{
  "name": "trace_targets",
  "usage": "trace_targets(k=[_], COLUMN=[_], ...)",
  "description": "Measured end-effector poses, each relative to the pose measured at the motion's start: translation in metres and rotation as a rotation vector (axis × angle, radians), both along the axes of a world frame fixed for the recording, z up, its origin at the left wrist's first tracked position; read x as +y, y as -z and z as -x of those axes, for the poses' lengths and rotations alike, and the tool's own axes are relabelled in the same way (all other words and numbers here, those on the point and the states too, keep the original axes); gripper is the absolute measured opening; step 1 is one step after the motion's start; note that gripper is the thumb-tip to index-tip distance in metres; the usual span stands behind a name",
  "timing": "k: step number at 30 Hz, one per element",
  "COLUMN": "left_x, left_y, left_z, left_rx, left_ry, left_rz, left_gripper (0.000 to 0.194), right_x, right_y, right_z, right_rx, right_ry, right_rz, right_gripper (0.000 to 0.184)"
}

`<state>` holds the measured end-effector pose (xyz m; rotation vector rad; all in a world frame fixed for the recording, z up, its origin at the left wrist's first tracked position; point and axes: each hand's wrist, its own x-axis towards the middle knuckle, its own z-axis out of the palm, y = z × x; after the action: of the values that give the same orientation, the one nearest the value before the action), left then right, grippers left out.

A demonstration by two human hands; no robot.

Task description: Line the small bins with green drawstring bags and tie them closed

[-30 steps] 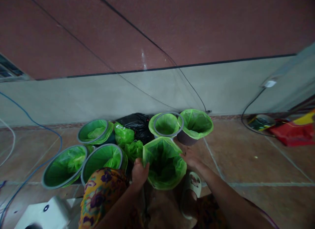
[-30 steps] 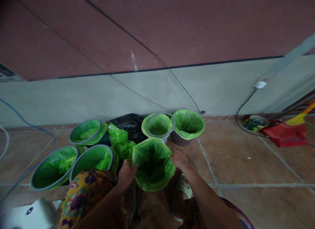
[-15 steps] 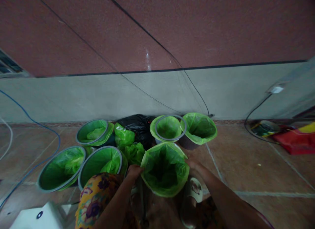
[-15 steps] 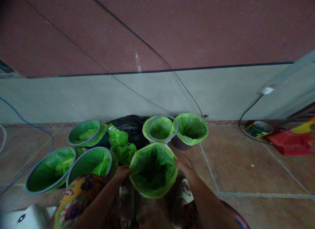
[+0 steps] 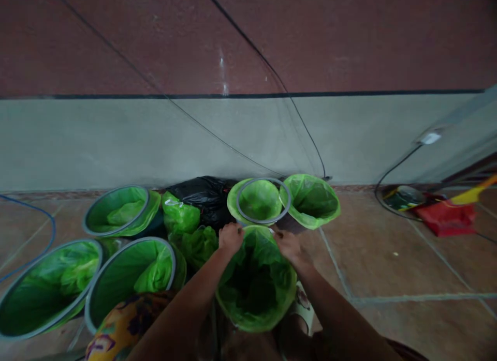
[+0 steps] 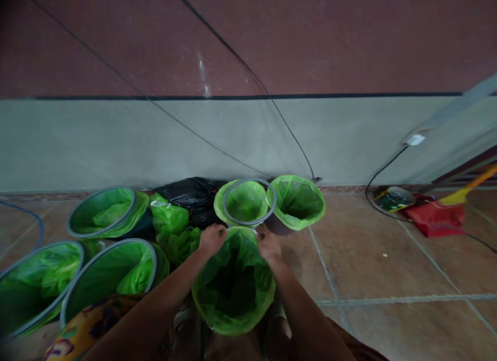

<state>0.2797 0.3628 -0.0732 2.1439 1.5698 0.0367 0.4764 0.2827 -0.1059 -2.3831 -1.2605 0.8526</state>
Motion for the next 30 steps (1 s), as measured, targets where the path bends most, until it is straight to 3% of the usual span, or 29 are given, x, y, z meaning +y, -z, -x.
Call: trace_targets(k=[5, 10, 14, 17, 23, 30], left_x=[0.016, 0.024, 0.029, 0.033, 0.038, 0.038], left_y=[0.013, 0.015, 0.023, 0.033, 0.054, 0.064], left_z=[0.02, 0.044, 0.048, 0.043, 0.029, 0.041], left_rx=[-0.227, -0.31, -0.347, -0.35, -0.222, -0.089], left_ry=[0.087, 0.166, 0.148, 0.078, -0.012, -0.023], left_rz=[0.126, 0.219, 0.194, 0.149, 0.151, 0.247], left_gripper=[0.027, 0.026, 0.022, 0.022, 0.025, 0.024], right_x=[-0.016, -0.029, -0.024, -0.014, 0.002, -0.008], right_y=[0.015, 0.028, 0.037, 0.044, 0.059, 0.066], right_z=[0.003, -0.005, -0.009, -0.01, -0.013, -0.021], right_rx=[0.003, 0.27, 0.435, 0.372, 0.23, 0.346], right_ry=[0.106, 0.093, 0.125, 0.148, 0.156, 0.093], right_rz=[-0.059, -0.306, -0.37, -0.405, -0.265, -0.113], right_gripper=[0.032, 0.031, 0.038, 0.039, 0.032, 0.025])
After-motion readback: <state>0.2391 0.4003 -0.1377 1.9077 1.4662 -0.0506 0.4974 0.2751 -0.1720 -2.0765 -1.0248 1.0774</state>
